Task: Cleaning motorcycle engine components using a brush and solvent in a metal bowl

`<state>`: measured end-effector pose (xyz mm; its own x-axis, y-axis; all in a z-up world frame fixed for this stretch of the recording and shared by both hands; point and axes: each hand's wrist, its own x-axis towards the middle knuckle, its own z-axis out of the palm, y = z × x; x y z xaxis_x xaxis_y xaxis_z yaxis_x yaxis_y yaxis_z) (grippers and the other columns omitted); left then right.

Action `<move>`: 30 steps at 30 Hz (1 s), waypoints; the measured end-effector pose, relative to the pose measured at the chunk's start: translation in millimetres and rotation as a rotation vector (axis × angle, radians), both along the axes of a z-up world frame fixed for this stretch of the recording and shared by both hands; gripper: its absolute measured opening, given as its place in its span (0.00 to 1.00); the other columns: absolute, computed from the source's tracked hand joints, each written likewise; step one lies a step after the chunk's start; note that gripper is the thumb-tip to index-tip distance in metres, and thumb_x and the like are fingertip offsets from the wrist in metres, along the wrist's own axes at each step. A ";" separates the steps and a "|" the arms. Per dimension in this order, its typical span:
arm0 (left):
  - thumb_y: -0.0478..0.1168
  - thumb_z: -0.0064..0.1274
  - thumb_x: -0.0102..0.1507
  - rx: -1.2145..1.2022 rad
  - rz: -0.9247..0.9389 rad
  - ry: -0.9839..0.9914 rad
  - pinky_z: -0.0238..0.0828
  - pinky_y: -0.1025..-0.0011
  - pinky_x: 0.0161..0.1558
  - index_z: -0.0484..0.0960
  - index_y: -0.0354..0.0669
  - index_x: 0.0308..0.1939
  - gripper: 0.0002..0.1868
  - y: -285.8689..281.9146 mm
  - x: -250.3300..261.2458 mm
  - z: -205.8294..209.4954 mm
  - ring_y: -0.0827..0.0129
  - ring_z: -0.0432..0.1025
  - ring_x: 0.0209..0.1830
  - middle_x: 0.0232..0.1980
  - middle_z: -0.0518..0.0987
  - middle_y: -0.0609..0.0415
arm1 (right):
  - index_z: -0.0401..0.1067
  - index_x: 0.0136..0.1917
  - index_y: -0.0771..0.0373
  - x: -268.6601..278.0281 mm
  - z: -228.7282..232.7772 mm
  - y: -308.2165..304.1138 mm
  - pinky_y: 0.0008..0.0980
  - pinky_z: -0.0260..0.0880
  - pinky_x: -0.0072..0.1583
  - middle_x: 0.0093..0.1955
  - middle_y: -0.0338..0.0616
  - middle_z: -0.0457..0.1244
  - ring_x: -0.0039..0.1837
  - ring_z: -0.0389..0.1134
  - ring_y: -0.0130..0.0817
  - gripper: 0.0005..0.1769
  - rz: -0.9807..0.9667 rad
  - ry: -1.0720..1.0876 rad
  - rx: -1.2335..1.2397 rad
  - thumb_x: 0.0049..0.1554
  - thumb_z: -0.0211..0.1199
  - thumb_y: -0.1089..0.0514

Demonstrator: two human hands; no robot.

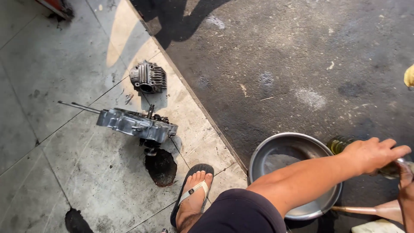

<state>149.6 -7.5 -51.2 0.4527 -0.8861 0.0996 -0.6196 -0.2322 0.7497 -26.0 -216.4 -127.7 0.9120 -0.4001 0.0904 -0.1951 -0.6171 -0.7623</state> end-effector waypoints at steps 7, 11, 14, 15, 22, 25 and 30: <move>0.34 0.71 0.40 -0.135 0.035 -0.075 0.80 0.62 0.48 0.65 0.57 0.62 0.48 54.4 25.2 67.5 0.57 0.77 0.47 0.53 0.73 0.57 | 0.71 0.62 0.62 74.7 256.7 203.4 0.41 0.69 0.42 0.42 0.48 0.67 0.38 0.70 0.45 0.16 -0.175 0.423 -0.994 0.65 0.67 0.54; 0.44 0.81 0.36 0.039 -0.218 -0.125 0.83 0.52 0.52 0.58 0.54 0.70 0.63 39.1 29.9 39.3 0.48 0.73 0.61 0.64 0.69 0.52 | 0.70 0.69 0.55 55.6 219.3 185.1 0.34 0.75 0.56 0.43 0.35 0.65 0.48 0.74 0.35 0.26 -0.259 0.433 -1.114 0.67 0.59 0.38; 0.37 0.78 0.41 0.055 -0.288 -0.053 0.76 0.44 0.59 0.56 0.48 0.75 0.62 54.0 37.4 72.8 0.39 0.69 0.65 0.68 0.67 0.45 | 0.65 0.74 0.62 40.9 232.4 195.8 0.48 0.74 0.56 0.46 0.45 0.67 0.47 0.73 0.49 0.34 -0.321 0.292 -0.769 0.62 0.69 0.44; 0.35 0.78 0.44 0.047 -0.295 -0.043 0.72 0.42 0.62 0.51 0.44 0.77 0.64 59.6 38.7 84.2 0.34 0.67 0.66 0.68 0.66 0.37 | 0.58 0.78 0.62 24.1 232.2 200.8 0.57 0.65 0.64 0.47 0.48 0.67 0.45 0.73 0.48 0.43 -0.394 0.224 -0.517 0.59 0.72 0.42; 0.52 0.68 0.57 0.728 -0.015 0.000 0.68 0.36 0.57 0.64 0.32 0.76 0.49 204.4 136.2 -34.4 0.31 0.72 0.60 0.58 0.76 0.27 | 0.77 0.61 0.61 -180.2 120.0 290.7 0.45 0.74 0.55 0.42 0.46 0.72 0.44 0.76 0.41 0.25 -0.898 0.484 0.393 0.54 0.73 0.49; 0.50 0.67 0.55 0.854 0.027 0.236 0.74 0.44 0.48 0.81 0.46 0.61 0.31 294.1 147.7 -133.5 0.41 0.78 0.53 0.47 0.85 0.39 | 0.78 0.59 0.62 -268.6 20.5 339.2 0.32 0.74 0.37 0.43 0.51 0.72 0.37 0.74 0.36 0.21 -1.187 0.391 0.630 0.56 0.71 0.50; 0.27 0.50 0.63 0.721 0.222 0.699 0.72 0.46 0.50 0.71 0.30 0.65 0.25 301.8 162.2 -29.3 0.41 0.72 0.49 0.51 0.75 0.27 | 0.78 0.58 0.67 -277.8 36.7 351.4 0.29 0.71 0.36 0.42 0.51 0.71 0.37 0.70 0.33 0.19 -1.228 0.445 0.649 0.57 0.69 0.55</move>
<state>311.8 294.4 -80.5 0.3661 -0.5198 -0.7719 0.0135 -0.8264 0.5629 -303.8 135.1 -91.1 -0.1228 -0.7917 -0.5984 -0.6247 0.5302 -0.5733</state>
